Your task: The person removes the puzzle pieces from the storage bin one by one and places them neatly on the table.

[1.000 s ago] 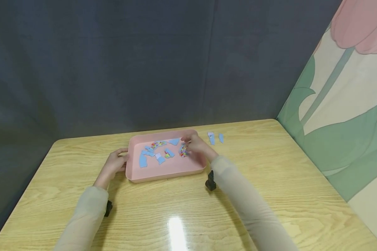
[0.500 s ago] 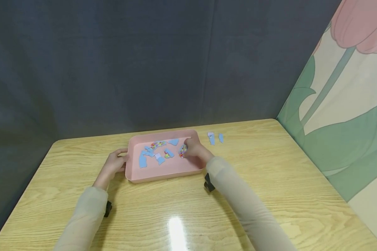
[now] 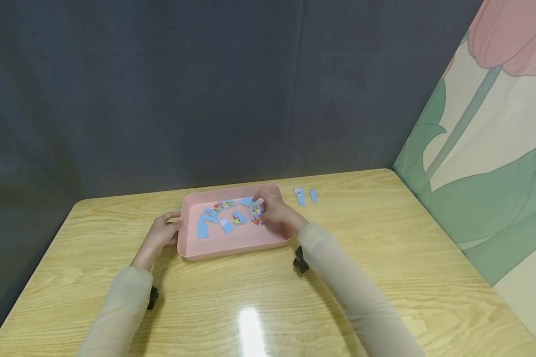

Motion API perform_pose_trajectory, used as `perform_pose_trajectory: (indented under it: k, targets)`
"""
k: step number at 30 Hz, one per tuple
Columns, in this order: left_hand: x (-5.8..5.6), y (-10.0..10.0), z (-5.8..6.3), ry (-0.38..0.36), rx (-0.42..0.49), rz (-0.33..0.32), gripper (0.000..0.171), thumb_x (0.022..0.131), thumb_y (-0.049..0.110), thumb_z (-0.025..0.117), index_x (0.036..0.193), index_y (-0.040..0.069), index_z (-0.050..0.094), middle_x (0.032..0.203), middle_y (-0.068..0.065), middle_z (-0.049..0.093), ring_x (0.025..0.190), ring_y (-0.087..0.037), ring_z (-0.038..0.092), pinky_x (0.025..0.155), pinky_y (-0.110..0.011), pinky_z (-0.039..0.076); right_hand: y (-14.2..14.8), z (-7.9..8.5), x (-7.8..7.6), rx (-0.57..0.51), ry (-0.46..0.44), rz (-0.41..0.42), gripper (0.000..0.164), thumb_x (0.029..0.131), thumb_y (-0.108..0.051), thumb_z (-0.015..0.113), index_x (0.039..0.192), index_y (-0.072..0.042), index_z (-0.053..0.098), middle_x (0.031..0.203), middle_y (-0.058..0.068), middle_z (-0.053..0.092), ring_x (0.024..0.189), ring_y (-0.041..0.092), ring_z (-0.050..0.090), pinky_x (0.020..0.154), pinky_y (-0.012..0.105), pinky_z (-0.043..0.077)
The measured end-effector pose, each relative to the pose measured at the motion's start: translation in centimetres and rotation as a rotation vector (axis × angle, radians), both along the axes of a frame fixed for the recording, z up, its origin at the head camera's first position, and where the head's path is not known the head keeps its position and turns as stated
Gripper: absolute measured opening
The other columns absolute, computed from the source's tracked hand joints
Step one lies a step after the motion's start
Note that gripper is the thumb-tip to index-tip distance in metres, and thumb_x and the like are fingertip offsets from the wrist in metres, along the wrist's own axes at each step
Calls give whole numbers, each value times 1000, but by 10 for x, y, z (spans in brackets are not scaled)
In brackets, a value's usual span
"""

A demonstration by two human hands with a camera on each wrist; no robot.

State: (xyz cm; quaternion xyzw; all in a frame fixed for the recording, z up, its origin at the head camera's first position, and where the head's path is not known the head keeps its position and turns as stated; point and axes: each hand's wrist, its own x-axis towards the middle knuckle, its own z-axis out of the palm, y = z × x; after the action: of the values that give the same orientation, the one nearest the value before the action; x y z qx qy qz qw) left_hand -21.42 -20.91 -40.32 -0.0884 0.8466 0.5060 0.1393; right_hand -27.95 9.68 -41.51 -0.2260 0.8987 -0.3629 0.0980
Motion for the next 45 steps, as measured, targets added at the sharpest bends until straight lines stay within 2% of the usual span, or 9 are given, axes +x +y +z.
perform_pose_trajectory:
  k: [4,11,15,20,25,32,37,41,45]
  targets:
    - [0,-1,0,-6,-2,-1,50,102,19,37,147,-2,28,136,-34,46,106,-27,61,75,-28,54,4,6,-1,-66,-82,-25,37,77,11,63,113,8,54,102,18,60,86,20,58,70,19,49]
    - [1,-1,0,-8,9,-3,50,102,17,37,147,-3,28,135,-34,46,105,-27,61,76,-28,55,22,20,-2,-232,-253,-157,49,84,0,58,132,3,50,117,19,59,105,23,57,88,30,52]
    - [0,-1,1,-4,8,-5,50,102,18,37,147,-3,28,136,-35,46,108,-30,61,77,-30,55,38,26,-5,-340,-315,-215,47,89,-4,57,134,4,46,116,16,57,98,17,58,97,41,51]
    - [-1,0,1,-3,11,5,50,102,18,37,147,-2,28,136,-34,47,104,-26,62,76,-29,55,57,26,-11,-412,-329,-300,44,91,-7,59,132,6,46,107,8,59,85,7,61,99,41,50]
    - [-1,1,0,-1,9,2,50,102,18,37,147,-2,28,135,-34,47,102,-24,63,75,-28,55,78,22,-16,-447,-345,-392,44,93,-10,59,133,3,47,106,6,59,94,18,65,101,41,49]
    - [-1,0,-1,-1,-1,4,50,102,18,37,147,-2,28,137,-34,45,113,-34,59,80,-33,56,104,15,-16,-511,-351,-487,45,94,-12,59,136,2,48,84,-10,61,73,0,63,76,15,54]
    - [-1,1,-1,-8,-6,4,50,103,18,36,148,-1,28,138,-33,44,115,-35,57,83,-33,55,119,12,-15,-521,-348,-540,44,94,-13,59,134,3,50,82,-14,62,73,-2,62,75,14,53]
    - [0,1,-1,-5,-15,-1,50,103,19,36,148,-1,28,138,-33,45,116,-36,57,83,-34,55,128,10,-16,-519,-351,-561,45,94,-10,57,135,6,48,84,-11,61,71,-3,60,72,11,52]
    - [0,0,0,9,-14,-5,51,103,20,36,147,-2,28,137,-34,45,114,-37,58,82,-35,55,135,7,-16,-488,-343,-565,45,95,-8,54,137,5,46,107,6,63,72,-4,60,72,10,51]
